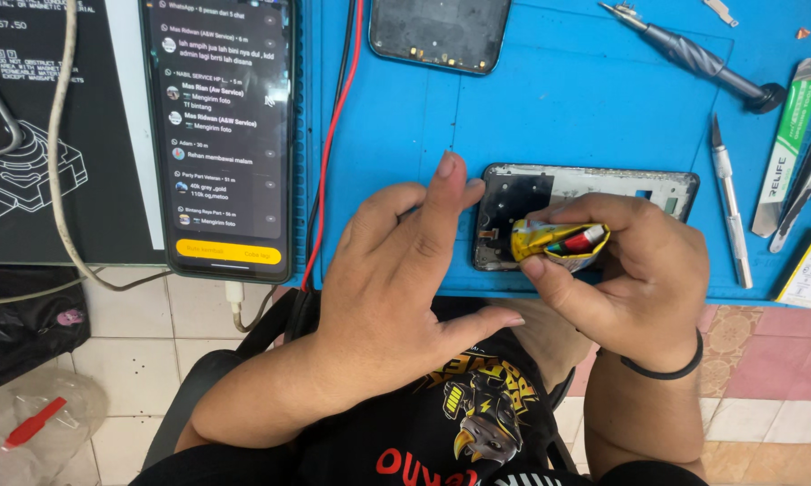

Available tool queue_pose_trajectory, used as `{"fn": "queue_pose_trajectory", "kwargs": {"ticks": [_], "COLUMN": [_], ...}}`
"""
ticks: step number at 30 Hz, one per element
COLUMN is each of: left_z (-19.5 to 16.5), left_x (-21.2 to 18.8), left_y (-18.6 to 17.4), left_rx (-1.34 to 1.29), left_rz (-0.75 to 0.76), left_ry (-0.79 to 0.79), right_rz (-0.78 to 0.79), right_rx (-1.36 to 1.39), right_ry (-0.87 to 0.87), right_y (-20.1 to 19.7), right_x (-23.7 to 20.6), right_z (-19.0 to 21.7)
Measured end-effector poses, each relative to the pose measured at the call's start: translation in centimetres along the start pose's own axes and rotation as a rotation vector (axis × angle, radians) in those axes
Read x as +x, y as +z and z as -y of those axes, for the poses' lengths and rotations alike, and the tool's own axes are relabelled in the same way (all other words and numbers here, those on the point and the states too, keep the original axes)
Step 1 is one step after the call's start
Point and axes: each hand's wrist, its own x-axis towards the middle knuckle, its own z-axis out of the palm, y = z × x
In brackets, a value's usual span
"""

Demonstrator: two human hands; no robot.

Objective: The person cleans old adhesive residue from a disassembled phone frame using a small pry tool, peels the protective backing from a new replacement screen, and applies glue from a tube onto the frame while a phone on the desk displays a repair tutorial. The episode ends before the new screen is mounted.

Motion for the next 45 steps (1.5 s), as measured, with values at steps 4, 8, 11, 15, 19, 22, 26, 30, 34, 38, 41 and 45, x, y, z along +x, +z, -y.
{"fn": "queue_pose_trajectory", "kwargs": {"ticks": [4,8,11,15,19,22,26,30,34,38,41,45], "left_z": [0.0,0.0,0.0,0.0,0.0,0.0,0.0,-0.2,-0.4,-0.4,-0.6,-0.6], "left_x": [0.0,0.0,0.0,-0.1,-0.1,-0.1,-0.1,-0.1,-0.3,-0.4,-0.3,-0.2], "left_y": [0.0,0.1,0.1,0.1,0.2,0.2,0.1,0.3,0.5,0.6,0.9,1.0], "left_rx": [-0.001,0.005,0.005,0.008,0.001,0.011,0.016,0.005,-0.003,0.08,0.078,0.139], "left_rz": [-0.001,-0.001,-0.002,-0.005,-0.007,-0.008,-0.004,-0.036,-0.066,-0.109,-0.12,-0.018], "left_ry": [-0.002,0.003,0.005,0.002,0.003,0.007,0.009,-0.014,-0.051,-0.085,-0.144,-0.055], "right_rz": [-0.001,-0.012,-0.003,-0.014,0.008,0.006,-0.029,-0.253,-0.418,-0.588,-0.46,-0.248], "right_rx": [-0.05,-0.024,-0.046,-0.015,-0.043,-0.032,0.035,0.526,1.05,1.057,0.753,0.296], "right_ry": [-0.008,0.017,-0.001,-0.001,-0.003,-0.005,0.036,0.33,0.403,0.337,0.262,0.233], "right_y": [0.0,-0.1,0.0,0.0,-0.3,-0.3,-0.1,-0.7,-2.6,-3.3,-3.2,-2.6], "right_x": [0.0,0.0,0.0,0.0,-0.1,-0.1,0.1,0.5,2.2,2.8,2.9,2.7], "right_z": [-0.1,-0.2,-0.1,0.0,-0.2,-0.3,0.3,1.2,0.0,-1.0,-0.8,0.4]}}
